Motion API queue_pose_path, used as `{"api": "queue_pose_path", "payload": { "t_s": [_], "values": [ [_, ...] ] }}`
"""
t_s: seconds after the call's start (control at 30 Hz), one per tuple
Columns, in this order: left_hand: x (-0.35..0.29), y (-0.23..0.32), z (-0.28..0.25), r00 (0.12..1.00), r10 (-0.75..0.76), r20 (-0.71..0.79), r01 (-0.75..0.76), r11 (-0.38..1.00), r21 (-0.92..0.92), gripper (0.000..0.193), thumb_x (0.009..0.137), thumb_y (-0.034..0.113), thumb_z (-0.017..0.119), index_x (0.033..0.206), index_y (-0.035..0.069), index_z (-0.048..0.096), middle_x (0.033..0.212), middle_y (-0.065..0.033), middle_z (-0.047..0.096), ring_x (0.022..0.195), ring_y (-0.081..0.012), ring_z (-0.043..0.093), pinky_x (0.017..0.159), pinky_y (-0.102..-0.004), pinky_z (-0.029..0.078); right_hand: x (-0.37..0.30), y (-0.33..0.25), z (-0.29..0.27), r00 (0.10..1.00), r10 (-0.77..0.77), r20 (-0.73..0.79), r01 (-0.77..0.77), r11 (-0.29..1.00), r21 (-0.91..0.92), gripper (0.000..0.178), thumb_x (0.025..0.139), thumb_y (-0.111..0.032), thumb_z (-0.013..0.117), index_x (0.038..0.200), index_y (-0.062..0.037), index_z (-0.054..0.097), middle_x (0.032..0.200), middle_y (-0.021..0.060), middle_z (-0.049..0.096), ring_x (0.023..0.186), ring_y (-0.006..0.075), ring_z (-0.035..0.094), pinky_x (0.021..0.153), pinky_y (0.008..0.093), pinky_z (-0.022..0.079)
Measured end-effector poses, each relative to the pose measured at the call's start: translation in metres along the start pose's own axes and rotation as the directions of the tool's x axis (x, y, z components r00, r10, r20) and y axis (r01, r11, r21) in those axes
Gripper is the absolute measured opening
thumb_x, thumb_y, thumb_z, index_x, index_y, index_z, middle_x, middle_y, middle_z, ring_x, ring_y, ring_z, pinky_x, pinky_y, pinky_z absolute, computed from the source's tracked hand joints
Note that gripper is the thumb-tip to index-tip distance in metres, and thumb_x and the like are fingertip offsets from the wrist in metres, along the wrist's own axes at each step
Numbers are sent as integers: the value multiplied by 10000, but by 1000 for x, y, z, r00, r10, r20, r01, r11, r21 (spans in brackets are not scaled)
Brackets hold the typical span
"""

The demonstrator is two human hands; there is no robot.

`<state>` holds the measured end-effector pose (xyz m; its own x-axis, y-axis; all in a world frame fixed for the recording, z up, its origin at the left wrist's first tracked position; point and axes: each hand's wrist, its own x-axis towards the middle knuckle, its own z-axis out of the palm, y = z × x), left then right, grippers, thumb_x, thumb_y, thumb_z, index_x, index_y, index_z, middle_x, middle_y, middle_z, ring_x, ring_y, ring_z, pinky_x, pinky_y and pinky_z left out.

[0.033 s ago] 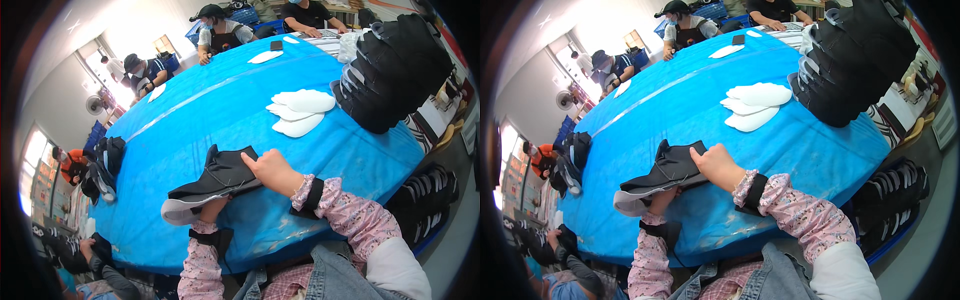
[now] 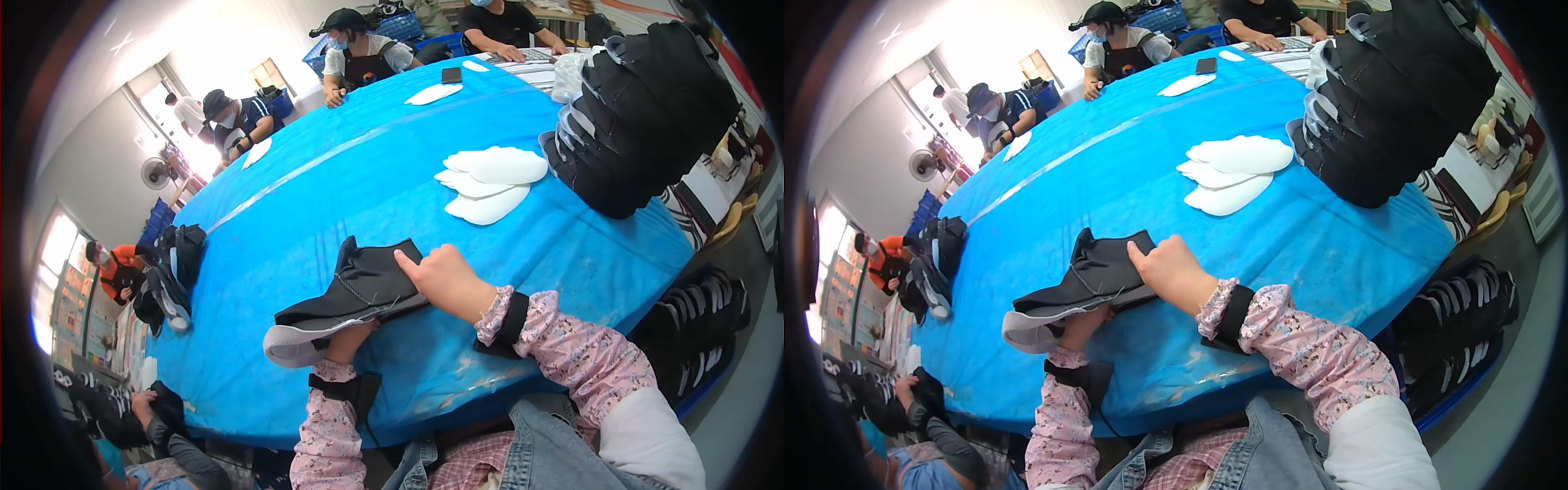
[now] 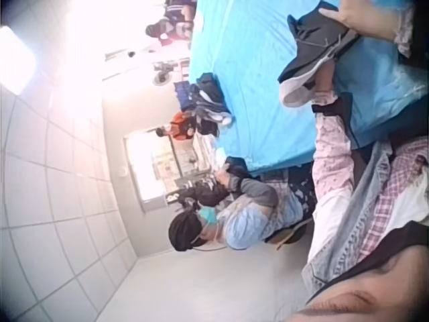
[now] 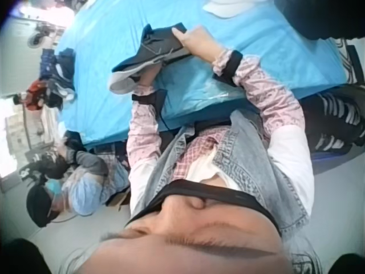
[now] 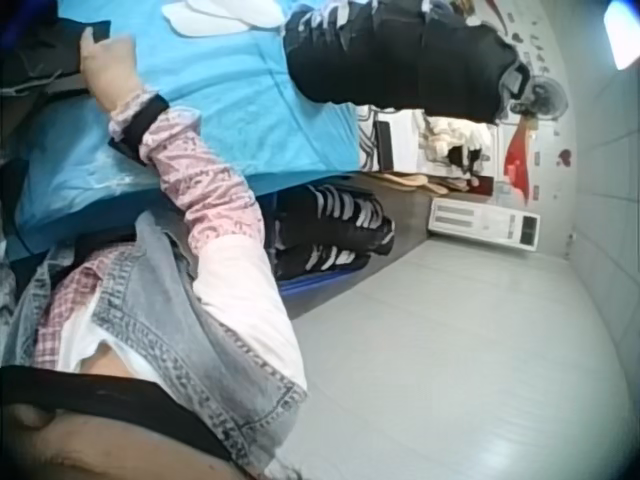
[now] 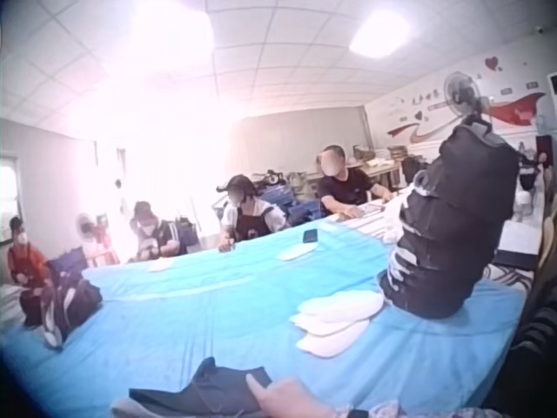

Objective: The person handles a black shoe upper, places it into a stack of similar uppers, and then gathers white foam shoe inserts from the table, stacking them together.

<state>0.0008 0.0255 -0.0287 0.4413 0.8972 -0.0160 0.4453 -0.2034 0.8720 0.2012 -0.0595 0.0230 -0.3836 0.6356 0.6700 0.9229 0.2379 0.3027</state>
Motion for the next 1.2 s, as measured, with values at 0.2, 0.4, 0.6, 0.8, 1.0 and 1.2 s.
{"api": "queue_pose_path", "payload": {
  "t_s": [0.2, 0.4, 0.6, 0.8, 1.0, 1.2],
  "values": [
    [11, -5, -11, 608, 789, -88, -656, 562, 504, 411, 839, 297, 593, 1173, 75, 500, 1107, -104, 572, 1002, -229, 562, 864, -357, 457, 6, -18, 2, 998, -21, -51, 16, 994, -111, 460, 686, -93, 548, 1139, -15, 566, 490, 5, 481, 462, 157, 516, 455, 306, 352],
    [14, -9, -14, 813, 581, 50, -517, 678, 523, 519, 835, 314, 600, 1265, 76, 434, 1281, -105, 462, 1175, -244, 443, 994, -381, 353, 3, -25, 0, 998, -18, -64, 13, 997, -77, 463, 686, -102, 551, 1131, 26, 558, 463, -8, 470, 434, 147, 493, 446, 296, 338],
    [4, -24, 2, 879, 471, -67, -426, 842, 333, 481, 857, 277, 574, 1251, 34, 441, 1268, -112, 473, 1166, -236, 449, 999, -375, 348, 8, -47, 5, 999, -7, -50, -5, 972, -236, 456, 701, -104, 526, 1123, 67, 547, 492, 15, 480, 465, 160, 482, 470, 315, 321],
    [-23, -47, 44, 843, 536, 49, -472, 692, 545, 479, 870, 300, 531, 1269, 55, 428, 1292, -147, 457, 1194, -268, 435, 1020, -382, 316, -30, -79, 14, 955, 76, 285, 89, 847, -525, 476, 739, -122, 485, 1155, 107, 514, 539, -8, 425, 487, 148, 399, 474, 311, 281],
    [-48, -36, 69, 781, 616, 97, -538, 587, 605, 327, 867, 198, 495, 1165, 70, 536, 1172, -151, 549, 1099, -307, 509, 960, -418, 365, -65, -81, 25, 955, 98, 281, 16, 926, -377, 471, 733, -100, 497, 1154, 111, 509, 542, 16, 465, 493, 161, 445, 483, 312, 310],
    [-63, -43, 89, 713, 669, 210, -627, 473, 619, 302, 825, 147, 516, 1091, 12, 555, 1050, -184, 583, 962, -320, 567, 847, -406, 421, -82, -91, 24, 948, 129, 291, -42, 956, -289, 461, 739, -99, 488, 1152, 105, 512, 536, 25, 473, 488, 161, 447, 485, 312, 307]
  ]
}}
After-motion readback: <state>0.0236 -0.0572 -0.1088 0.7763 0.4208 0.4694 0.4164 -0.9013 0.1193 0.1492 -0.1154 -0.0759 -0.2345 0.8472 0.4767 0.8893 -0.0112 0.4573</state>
